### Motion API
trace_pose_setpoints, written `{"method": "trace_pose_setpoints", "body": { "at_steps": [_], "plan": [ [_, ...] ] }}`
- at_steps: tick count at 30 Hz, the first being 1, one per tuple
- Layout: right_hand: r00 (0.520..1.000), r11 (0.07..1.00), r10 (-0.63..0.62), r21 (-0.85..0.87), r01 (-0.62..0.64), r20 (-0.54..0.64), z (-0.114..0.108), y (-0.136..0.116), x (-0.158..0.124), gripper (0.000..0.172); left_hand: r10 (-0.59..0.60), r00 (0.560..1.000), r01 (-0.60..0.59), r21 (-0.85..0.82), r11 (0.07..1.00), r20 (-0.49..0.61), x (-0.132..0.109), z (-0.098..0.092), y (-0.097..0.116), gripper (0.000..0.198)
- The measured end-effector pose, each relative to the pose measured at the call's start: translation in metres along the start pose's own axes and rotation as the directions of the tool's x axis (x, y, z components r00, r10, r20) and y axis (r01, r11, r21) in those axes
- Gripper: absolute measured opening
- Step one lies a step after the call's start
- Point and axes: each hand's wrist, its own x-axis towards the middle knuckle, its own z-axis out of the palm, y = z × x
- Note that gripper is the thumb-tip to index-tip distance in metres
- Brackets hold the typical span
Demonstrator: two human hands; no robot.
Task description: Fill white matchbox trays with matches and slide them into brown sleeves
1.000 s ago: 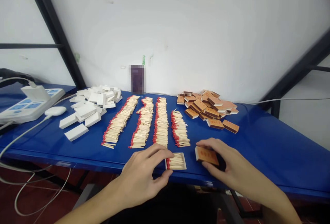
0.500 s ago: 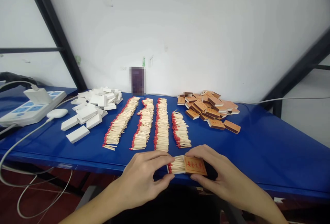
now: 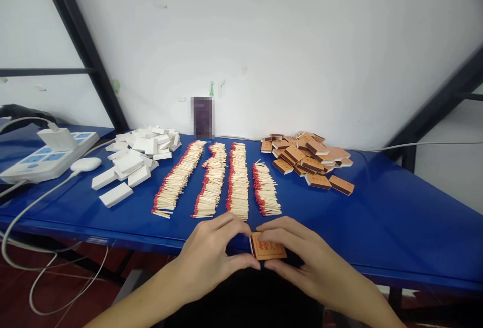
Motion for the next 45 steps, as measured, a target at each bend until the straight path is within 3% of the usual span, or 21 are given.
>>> {"method": "trace_pose_setpoints", "body": {
  "at_steps": [7,20,25,27,28,30,32,33,34,37,39,42,45],
  "plan": [
    [0.998,0.998,-0.06,0.008,0.06,-0.017,0.005,0.001,0.002,0.032,0.098,0.985,-0.099,-0.003,0.995,0.145,0.001,-0.001,-0.003,0.015],
    [0.999,0.999,-0.033,0.021,0.034,-0.027,0.005,0.001,0.004,0.028,0.127,0.977,-0.15,0.126,0.981,0.173,0.0,-0.003,-0.005,0.026],
    [0.999,0.998,0.025,0.06,-0.027,0.032,-0.03,0.002,-0.009,0.034,0.135,0.972,-0.163,0.138,0.977,0.19,0.001,-0.011,-0.002,0.027],
    [0.99,0.994,0.107,-0.023,-0.11,-0.095,-0.057,0.01,-0.022,0.032,0.143,0.969,-0.172,0.14,0.975,0.2,0.002,-0.013,0.0,0.027],
    [0.966,0.984,0.14,-0.082,-0.16,-0.215,-0.073,0.017,-0.029,0.033,0.15,0.968,-0.18,0.141,0.974,0.201,0.003,-0.013,0.0,0.027],
    [0.853,0.925,0.234,-0.163,-0.343,-0.467,-0.11,0.04,-0.041,0.039,0.17,0.967,-0.2,0.152,0.968,0.191,0.004,-0.013,0.001,0.026],
    [0.741,0.803,0.31,-0.254,-0.54,-0.596,-0.148,0.072,-0.046,0.041,0.187,0.967,-0.218,0.182,0.959,0.174,0.004,-0.012,0.001,0.025],
    [0.693,0.692,0.353,-0.323,-0.645,-0.629,-0.167,0.091,-0.046,0.039,0.195,0.967,-0.227,0.2,0.953,0.166,0.004,-0.011,0.001,0.023],
    [0.665,0.634,0.391,-0.338,-0.696,-0.636,-0.183,0.11,-0.045,0.038,0.203,0.966,-0.234,0.215,0.948,0.16,0.004,-0.01,0.001,0.023],
    [0.64,0.541,0.497,-0.368,-0.756,-0.586,-0.218,0.167,-0.035,0.028,0.226,0.962,-0.257,0.239,0.936,0.15,0.003,-0.007,-0.001,0.02],
    [0.649,0.513,0.547,-0.401,-0.759,-0.528,-0.225,0.201,-0.028,0.029,0.239,0.961,-0.268,0.251,0.93,0.139,0.003,-0.006,-0.002,0.02],
    [0.665,0.5,0.566,-0.439,-0.747,-0.487,-0.216,0.239,-0.025,0.034,0.264,0.956,-0.29,0.267,0.919,0.13,0.003,-0.006,-0.004,0.019],
    [0.669,0.488,0.561,-0.458,-0.743,-0.488,-0.199,0.262,-0.028,0.036,0.296,0.947,-0.319,0.271,0.908,0.123,0.006,-0.007,-0.004,0.017]
  ]
}}
